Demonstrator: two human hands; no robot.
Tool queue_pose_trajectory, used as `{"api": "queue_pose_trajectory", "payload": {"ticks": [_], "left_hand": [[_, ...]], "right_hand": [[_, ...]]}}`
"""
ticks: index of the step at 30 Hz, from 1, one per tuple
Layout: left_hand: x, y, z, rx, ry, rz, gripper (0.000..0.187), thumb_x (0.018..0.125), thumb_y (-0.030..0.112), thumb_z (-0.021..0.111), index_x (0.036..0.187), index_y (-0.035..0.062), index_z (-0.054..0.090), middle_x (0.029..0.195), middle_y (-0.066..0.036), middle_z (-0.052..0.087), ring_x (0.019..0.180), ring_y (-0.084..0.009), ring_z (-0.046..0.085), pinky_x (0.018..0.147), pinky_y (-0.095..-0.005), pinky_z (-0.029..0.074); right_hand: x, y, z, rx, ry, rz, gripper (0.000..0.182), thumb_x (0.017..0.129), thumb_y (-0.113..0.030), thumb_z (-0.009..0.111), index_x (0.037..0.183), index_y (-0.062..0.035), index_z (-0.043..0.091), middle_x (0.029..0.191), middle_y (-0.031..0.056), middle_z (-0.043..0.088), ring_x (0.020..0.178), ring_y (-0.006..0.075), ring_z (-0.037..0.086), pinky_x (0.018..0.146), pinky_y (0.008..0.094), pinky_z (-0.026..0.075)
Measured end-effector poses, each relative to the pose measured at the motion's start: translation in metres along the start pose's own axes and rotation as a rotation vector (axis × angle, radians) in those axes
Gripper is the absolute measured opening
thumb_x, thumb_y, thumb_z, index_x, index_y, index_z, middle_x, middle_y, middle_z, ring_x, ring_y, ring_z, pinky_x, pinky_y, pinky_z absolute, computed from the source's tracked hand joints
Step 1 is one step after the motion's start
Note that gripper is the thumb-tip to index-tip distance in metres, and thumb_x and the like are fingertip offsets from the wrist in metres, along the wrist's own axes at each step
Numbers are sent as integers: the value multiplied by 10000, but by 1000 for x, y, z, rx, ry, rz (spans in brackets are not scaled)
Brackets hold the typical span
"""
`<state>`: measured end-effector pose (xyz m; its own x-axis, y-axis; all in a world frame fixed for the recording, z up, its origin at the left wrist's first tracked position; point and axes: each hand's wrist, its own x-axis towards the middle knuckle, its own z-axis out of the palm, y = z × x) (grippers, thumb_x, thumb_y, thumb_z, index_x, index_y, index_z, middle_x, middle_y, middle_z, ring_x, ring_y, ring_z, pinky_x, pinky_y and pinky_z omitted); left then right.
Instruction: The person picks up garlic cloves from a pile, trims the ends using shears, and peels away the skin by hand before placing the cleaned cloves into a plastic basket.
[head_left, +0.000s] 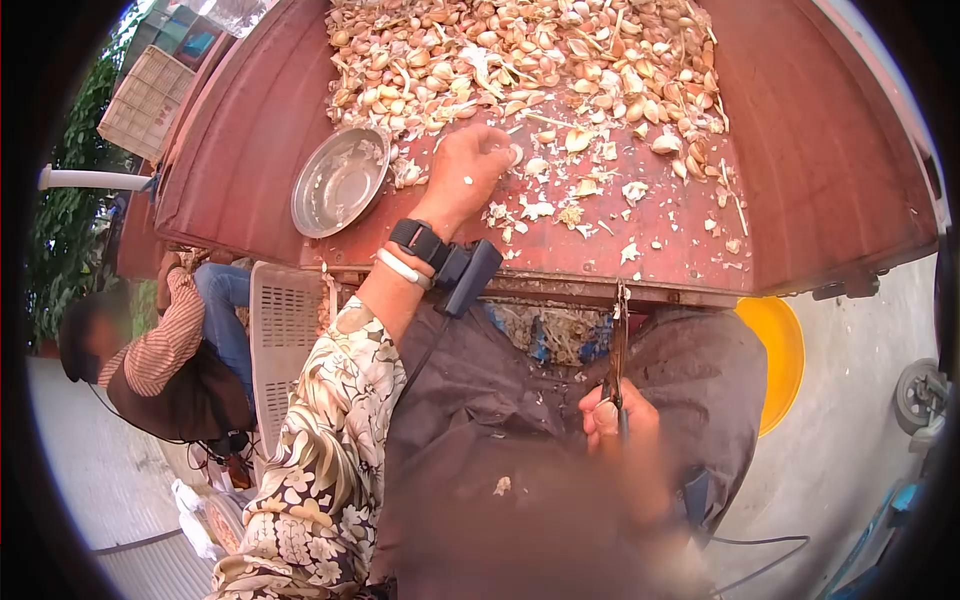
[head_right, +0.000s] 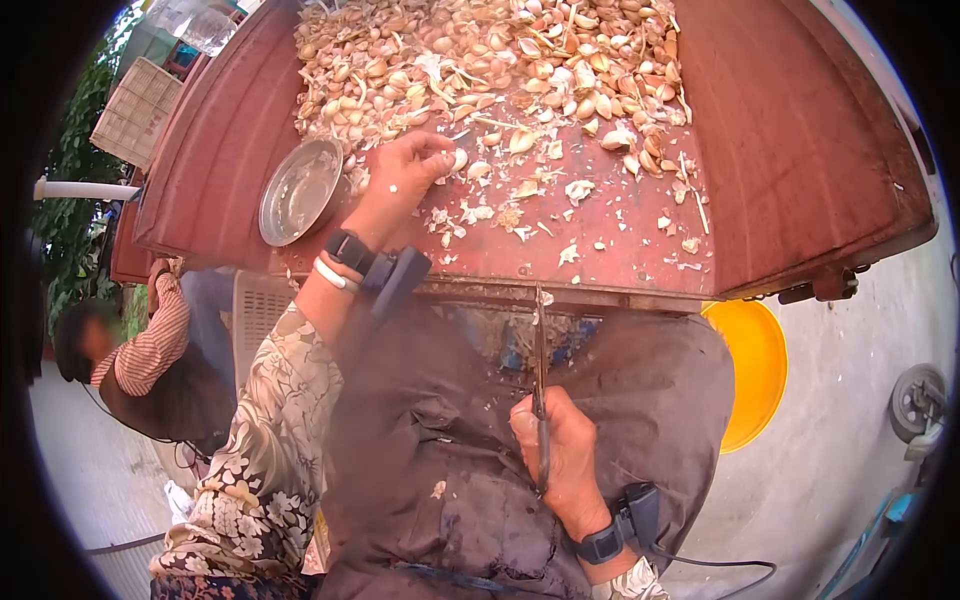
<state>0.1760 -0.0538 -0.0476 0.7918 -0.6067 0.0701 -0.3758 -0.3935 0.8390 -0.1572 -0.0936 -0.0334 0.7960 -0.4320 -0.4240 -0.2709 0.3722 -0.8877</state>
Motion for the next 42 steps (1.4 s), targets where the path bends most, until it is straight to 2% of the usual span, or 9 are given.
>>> {"api": "queue_pose_trajectory", "payload": {"ticks": [2,5,6,9,13,16,19,37,42], "left_hand": [[8,-8,13,361,99,179,209,777,162,633,916,12,681,902,-201,660,841,-316,639,737,-352,494],[11,-15,14,104,53,43,230,779,193,644,920,15,685,872,-181,664,818,-280,645,709,-341,496],[2,-5,7,4,14,0,244,810,217,646,950,20,678,826,-96,661,733,-179,622,620,-275,477],[-47,33,-5,-558,-255,-267,195,870,151,601,993,1,619,817,1,574,663,-53,494,552,-188,392],[-119,64,-4,-810,-414,-388,300,903,269,552,1063,16,583,834,0,547,688,-40,463,579,-165,378],[-156,71,6,-974,-415,-431,254,905,211,546,1055,10,585,854,-9,566,715,-61,496,612,-183,401],[-177,80,12,-1073,-339,-465,226,904,174,541,1048,6,590,873,-15,581,752,-74,520,633,-199,411],[-174,70,15,-1187,-461,-408,183,907,128,572,1050,13,570,865,-18,565,712,-52,476,625,-186,386],[-176,70,19,-1414,-461,-439,180,904,83,572,1064,2,563,900,-35,556,694,-50,458,598,-172,371]], "right_hand": [[3,7,0,-48,21,-13,244,873,-248,631,822,-25,545,659,-15,489,587,60,450,539,221,394],[4,9,2,-72,78,-12,251,860,-235,651,813,-15,540,660,-8,497,610,71,454,567,235,407],[5,8,3,-72,98,-9,254,856,-232,657,810,-12,539,661,-5,502,616,74,457,575,239,412],[7,10,4,-151,130,-35,275,835,-230,685,779,-17,520,639,20,509,608,95,473,573,256,411],[4,2,9,-390,196,-244,347,779,-256,739,774,-20,485,662,70,489,577,176,469,542,313,399],[3,2,9,-638,256,-476,440,717,-312,781,825,-25,466,705,101,450,601,271,458,541,375,391],[1,2,9,-818,294,-650,469,704,-345,782,825,-29,458,695,108,443,610,300,460,554,393,394],[-5,5,4,-693,205,-547,446,715,-324,776,713,-12,458,641,111,428,553,272,433,499,368,372],[-2,16,4,-531,108,-467,399,784,-308,738,728,-8,479,623,83,442,527,197,450,475,331,368]]}}
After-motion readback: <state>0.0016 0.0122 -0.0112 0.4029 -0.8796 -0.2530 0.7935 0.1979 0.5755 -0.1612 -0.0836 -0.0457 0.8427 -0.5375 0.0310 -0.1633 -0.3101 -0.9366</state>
